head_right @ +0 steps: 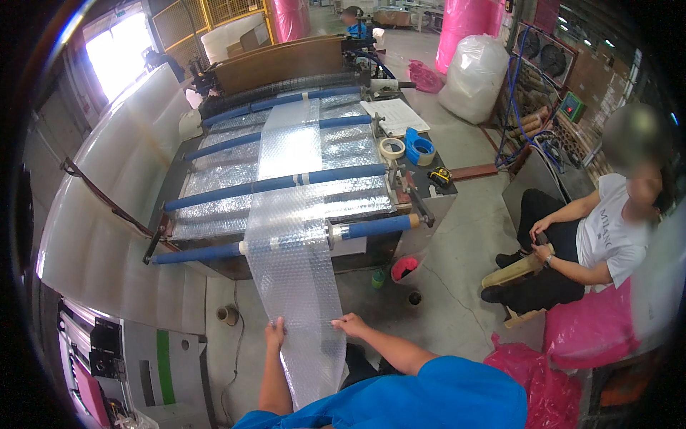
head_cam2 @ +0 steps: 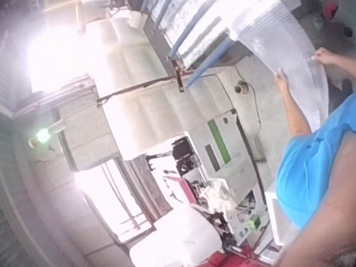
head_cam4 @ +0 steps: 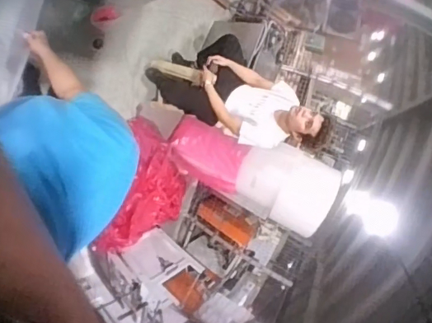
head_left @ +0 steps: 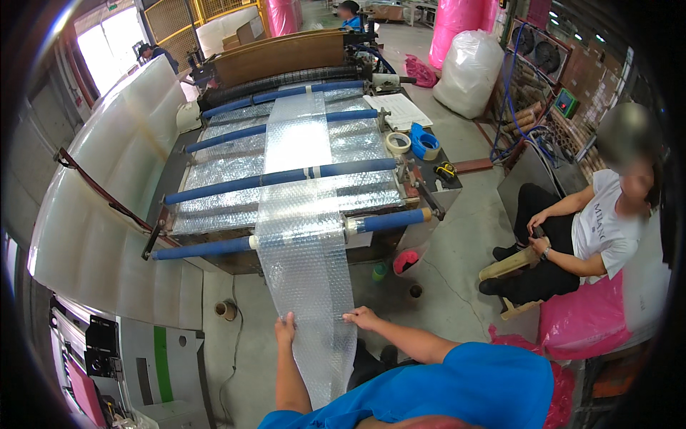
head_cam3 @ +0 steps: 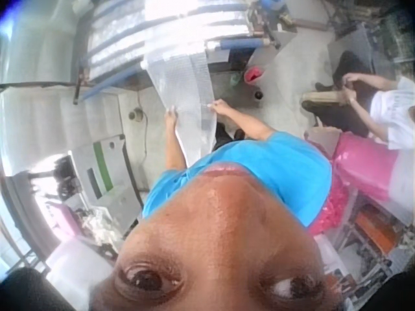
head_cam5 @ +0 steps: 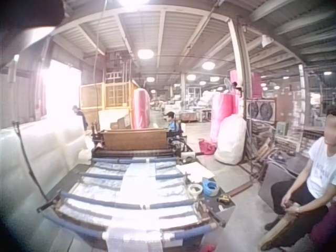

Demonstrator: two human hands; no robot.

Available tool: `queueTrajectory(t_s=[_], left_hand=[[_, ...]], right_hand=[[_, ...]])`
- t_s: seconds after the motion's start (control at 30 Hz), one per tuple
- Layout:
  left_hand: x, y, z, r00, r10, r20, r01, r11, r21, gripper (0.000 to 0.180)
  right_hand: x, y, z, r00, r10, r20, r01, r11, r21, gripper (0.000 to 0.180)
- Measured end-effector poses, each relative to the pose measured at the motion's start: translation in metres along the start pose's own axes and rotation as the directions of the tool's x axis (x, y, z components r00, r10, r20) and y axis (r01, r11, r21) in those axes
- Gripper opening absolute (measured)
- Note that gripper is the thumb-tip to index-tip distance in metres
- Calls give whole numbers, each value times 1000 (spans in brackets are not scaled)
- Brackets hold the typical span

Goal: The person stands in a factory setting and handles a large roll of bubble wrap, pulling it from a machine and smoothing it out with both hands. Another person sits nearby on a chair, observing the process.

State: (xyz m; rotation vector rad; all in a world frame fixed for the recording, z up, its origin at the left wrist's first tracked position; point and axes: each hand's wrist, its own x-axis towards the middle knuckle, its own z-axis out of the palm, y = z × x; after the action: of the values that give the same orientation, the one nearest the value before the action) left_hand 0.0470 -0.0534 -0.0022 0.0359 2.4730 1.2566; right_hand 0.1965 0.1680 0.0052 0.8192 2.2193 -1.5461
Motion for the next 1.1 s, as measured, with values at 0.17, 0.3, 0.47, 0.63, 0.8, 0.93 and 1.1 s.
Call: queueTrajectory(t_s=[0.17, 0.3, 0.47, 0.63, 0.8, 0.93, 1.1], left_hand=[[-10, -3, 2, 989, 101, -105, -106, 993, -44, 37], [2, 37, -12, 996, 82, -39, -83, 996, -23, 38], [32, 88, -20, 957, 241, -160, -248, 968, -29, 41], [82, 102, -28, 951, 200, -236, -230, 967, -109, 47], [36, 131, -30, 926, 248, -284, -287, 952, -104, 60], [3, 57, -11, 930, 138, -339, -142, 990, 15, 70], [-66, 65, -43, 992, 68, -103, -69, 998, -1, 75]], right_hand=[[-3, 3, 6, 990, -141, -5, 141, 990, 8, 38], [13, -8, -15, 971, -220, -96, 221, 975, 4, 41], [38, -54, -48, 948, -256, -189, 260, 966, -7, 39], [34, -109, -65, 902, -268, -338, 329, 934, 140, 34], [6, -121, -56, 925, -108, -364, 313, 759, 572, 28], [-26, -102, -24, 969, -119, -217, 226, 784, 579, 24], [-57, -60, -4, 979, -183, -92, 205, 886, 416, 24]])
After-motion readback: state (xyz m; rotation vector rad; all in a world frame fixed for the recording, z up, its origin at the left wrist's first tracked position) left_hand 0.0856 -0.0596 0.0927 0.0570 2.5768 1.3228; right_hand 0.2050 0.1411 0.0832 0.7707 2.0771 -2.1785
